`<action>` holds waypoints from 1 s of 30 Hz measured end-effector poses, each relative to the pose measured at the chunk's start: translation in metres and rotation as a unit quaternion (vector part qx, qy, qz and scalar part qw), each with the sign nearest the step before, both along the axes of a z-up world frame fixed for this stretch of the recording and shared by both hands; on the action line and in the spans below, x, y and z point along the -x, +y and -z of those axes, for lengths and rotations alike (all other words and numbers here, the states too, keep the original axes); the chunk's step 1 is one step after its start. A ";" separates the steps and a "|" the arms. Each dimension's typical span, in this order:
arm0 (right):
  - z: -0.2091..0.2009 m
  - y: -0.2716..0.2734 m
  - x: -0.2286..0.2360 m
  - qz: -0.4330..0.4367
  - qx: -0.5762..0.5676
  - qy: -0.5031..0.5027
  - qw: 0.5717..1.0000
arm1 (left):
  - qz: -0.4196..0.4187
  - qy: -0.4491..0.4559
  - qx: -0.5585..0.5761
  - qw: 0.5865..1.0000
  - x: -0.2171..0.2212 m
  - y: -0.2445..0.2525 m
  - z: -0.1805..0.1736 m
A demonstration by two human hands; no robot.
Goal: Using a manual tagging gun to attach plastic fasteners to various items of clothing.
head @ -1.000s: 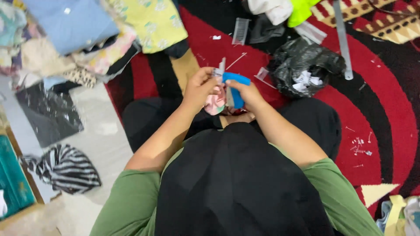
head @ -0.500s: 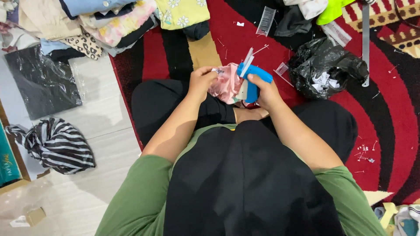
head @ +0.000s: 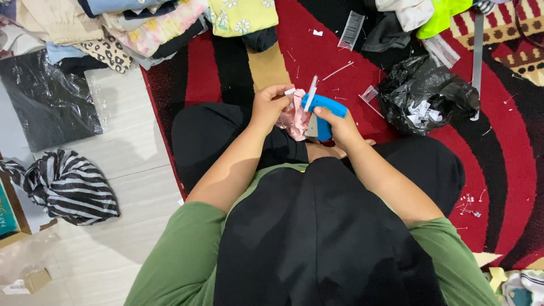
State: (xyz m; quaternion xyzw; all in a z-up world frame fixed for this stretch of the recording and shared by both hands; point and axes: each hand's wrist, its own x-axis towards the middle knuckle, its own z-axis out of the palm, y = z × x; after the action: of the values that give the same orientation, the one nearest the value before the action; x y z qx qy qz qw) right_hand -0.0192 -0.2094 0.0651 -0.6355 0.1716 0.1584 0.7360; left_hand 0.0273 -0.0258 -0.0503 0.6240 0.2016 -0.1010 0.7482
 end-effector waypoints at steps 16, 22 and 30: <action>-0.011 0.004 -0.011 0.015 0.018 0.012 1.000 | 0.003 -0.020 -0.006 1.000 -0.007 -0.001 -0.003; -0.015 0.004 -0.013 0.020 0.022 0.018 0.999 | -0.011 0.040 0.090 0.995 -0.010 0.000 -0.002; -0.011 0.003 -0.014 0.015 0.018 0.009 1.000 | -0.017 0.072 0.129 0.989 -0.016 0.003 0.002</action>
State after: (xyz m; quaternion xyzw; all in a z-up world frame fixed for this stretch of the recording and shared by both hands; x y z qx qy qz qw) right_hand -0.0049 -0.2064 0.0757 -0.6444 0.1903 0.1502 0.7252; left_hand 0.0428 -0.0228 -0.0524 0.5100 0.2509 -0.1583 0.8074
